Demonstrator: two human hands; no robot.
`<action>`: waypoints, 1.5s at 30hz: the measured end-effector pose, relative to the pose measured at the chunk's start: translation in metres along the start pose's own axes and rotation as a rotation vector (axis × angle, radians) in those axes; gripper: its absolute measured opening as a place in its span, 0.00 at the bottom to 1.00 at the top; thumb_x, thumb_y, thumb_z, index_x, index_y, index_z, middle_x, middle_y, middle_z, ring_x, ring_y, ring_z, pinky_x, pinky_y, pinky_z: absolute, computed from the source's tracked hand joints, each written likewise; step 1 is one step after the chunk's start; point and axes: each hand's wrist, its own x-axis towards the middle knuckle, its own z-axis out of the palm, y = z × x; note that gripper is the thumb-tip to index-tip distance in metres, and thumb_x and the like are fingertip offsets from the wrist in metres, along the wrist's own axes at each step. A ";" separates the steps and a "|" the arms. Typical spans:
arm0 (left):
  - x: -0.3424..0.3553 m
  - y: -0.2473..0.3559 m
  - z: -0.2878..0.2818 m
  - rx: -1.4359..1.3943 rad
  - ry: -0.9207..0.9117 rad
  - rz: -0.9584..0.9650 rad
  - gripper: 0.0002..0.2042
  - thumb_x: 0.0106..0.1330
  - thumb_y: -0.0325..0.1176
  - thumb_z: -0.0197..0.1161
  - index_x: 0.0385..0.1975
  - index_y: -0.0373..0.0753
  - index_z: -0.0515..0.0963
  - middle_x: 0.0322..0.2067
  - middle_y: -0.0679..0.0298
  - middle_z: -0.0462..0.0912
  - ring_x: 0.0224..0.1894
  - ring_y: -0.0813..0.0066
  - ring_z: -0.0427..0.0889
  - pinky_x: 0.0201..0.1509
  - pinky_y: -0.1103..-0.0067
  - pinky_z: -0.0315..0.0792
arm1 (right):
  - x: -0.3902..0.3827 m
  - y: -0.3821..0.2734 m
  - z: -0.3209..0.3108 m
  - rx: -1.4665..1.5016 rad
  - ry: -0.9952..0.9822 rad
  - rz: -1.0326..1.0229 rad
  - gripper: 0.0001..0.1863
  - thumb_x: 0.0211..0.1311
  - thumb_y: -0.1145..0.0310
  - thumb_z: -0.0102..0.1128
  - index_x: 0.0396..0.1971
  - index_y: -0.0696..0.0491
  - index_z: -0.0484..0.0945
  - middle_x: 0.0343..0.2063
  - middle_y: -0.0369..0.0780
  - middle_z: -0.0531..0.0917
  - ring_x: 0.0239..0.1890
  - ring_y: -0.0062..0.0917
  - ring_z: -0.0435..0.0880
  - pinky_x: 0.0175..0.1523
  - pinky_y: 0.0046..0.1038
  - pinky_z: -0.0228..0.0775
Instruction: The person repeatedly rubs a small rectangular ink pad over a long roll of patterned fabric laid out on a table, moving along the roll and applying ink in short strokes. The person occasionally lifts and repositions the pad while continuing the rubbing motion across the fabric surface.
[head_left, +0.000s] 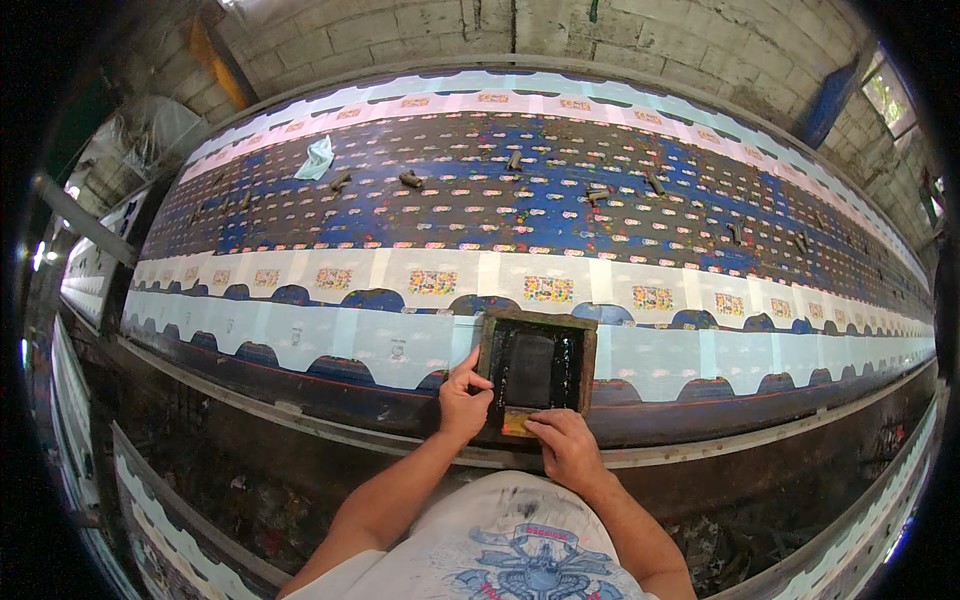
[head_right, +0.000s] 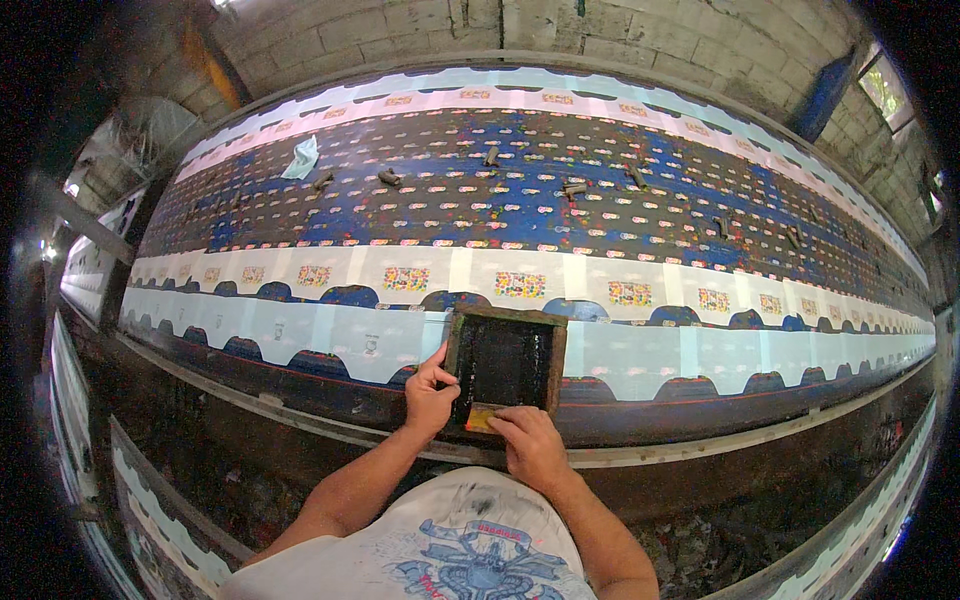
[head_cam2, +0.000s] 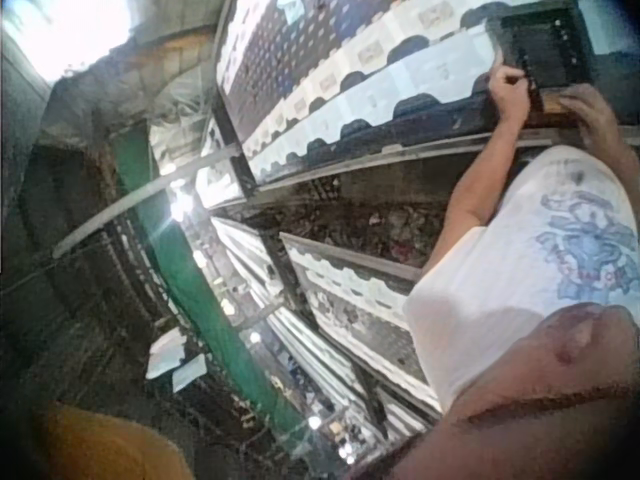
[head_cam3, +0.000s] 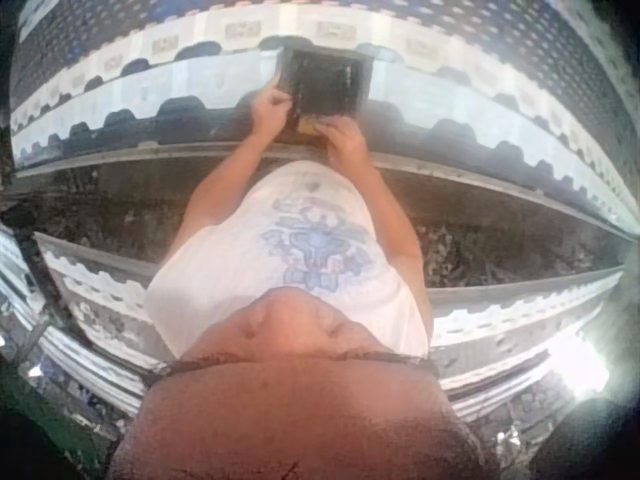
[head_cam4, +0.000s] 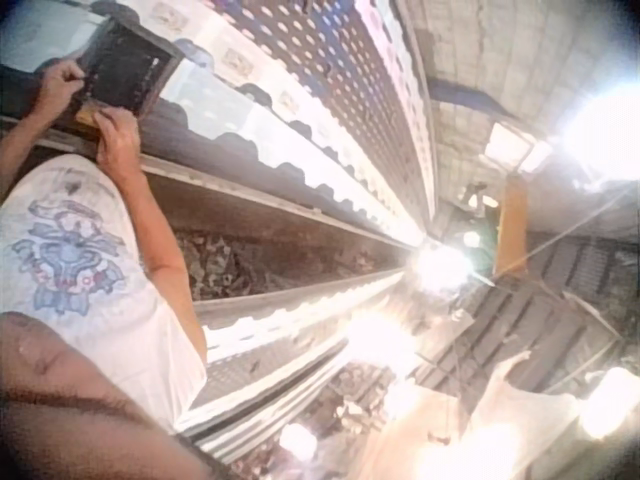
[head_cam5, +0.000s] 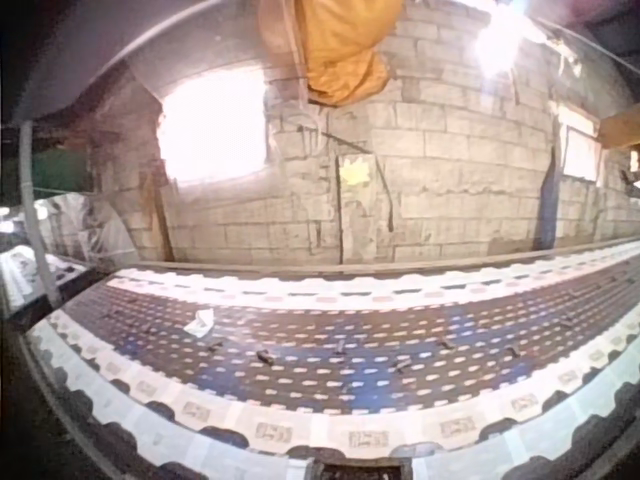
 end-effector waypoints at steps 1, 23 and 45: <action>0.000 -0.001 0.002 0.011 -0.002 0.003 0.08 0.58 0.13 0.73 0.29 0.35 0.83 0.80 0.38 0.73 0.79 0.52 0.79 0.78 0.63 0.72 | 0.002 0.000 -0.004 -0.034 -0.032 -0.011 0.26 0.56 0.83 0.75 0.57 0.55 0.89 0.56 0.45 0.89 0.59 0.45 0.88 0.65 0.45 0.81; -0.001 0.007 0.006 0.060 0.025 0.080 0.08 0.55 0.16 0.72 0.26 0.38 0.83 0.77 0.43 0.79 0.74 0.45 0.81 0.75 0.62 0.75 | 0.120 0.052 -0.008 -0.348 -0.139 0.019 0.31 0.54 0.85 0.65 0.61 0.53 0.88 0.53 0.46 0.88 0.57 0.49 0.85 0.64 0.48 0.78; -0.001 0.006 0.007 0.104 0.023 0.149 0.06 0.56 0.16 0.71 0.26 0.36 0.84 0.77 0.39 0.78 0.72 0.40 0.81 0.73 0.60 0.76 | 0.117 0.049 0.001 -0.329 -0.080 0.050 0.32 0.56 0.86 0.62 0.63 0.51 0.88 0.54 0.46 0.89 0.57 0.49 0.85 0.66 0.49 0.78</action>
